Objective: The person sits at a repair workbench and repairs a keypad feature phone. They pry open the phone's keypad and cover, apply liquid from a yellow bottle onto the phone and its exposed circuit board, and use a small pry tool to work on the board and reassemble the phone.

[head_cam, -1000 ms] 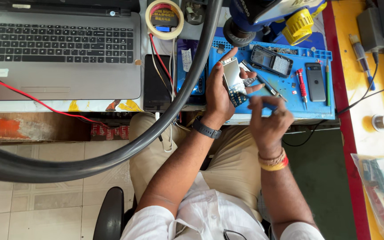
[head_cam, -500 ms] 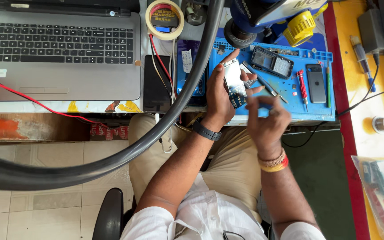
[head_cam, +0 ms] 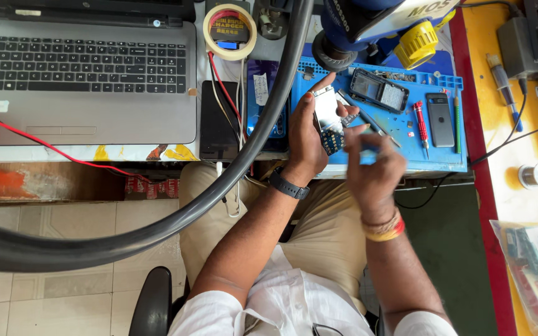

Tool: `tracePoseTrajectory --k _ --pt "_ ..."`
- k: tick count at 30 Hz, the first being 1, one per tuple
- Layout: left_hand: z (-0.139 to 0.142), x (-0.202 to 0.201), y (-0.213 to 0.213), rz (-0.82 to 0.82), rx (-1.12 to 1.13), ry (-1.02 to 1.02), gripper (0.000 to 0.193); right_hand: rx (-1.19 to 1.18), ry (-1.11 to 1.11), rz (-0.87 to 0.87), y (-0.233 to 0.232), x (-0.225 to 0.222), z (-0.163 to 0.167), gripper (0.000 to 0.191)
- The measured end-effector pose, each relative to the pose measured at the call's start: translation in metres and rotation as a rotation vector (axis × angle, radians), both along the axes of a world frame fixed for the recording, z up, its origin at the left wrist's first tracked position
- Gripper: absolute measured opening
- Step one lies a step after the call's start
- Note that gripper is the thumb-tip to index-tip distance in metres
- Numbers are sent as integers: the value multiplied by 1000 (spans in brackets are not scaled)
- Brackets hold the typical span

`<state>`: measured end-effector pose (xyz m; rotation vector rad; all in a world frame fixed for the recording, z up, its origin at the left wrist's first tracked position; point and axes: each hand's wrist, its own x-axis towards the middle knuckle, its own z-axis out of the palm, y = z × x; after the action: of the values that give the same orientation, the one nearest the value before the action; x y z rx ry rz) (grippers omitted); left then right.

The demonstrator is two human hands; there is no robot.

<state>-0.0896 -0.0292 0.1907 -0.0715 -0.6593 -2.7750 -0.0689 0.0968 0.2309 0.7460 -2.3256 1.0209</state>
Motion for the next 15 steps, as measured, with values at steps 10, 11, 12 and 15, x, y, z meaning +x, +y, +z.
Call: tracePoseTrajectory --k 10,11,12,15 --pt "-4 -3 2 -74 57 -28 66 -33 29 130 0 2 7 15" --pt "-4 -4 2 -67 52 -18 67 -85 -62 65 1 2 7 13" --pt "-4 -3 1 -52 47 -8 68 -136 -154 8 1 2 8 10" --pt "-4 -3 0 -66 42 24 68 -114 21 138 3 6 9 13"
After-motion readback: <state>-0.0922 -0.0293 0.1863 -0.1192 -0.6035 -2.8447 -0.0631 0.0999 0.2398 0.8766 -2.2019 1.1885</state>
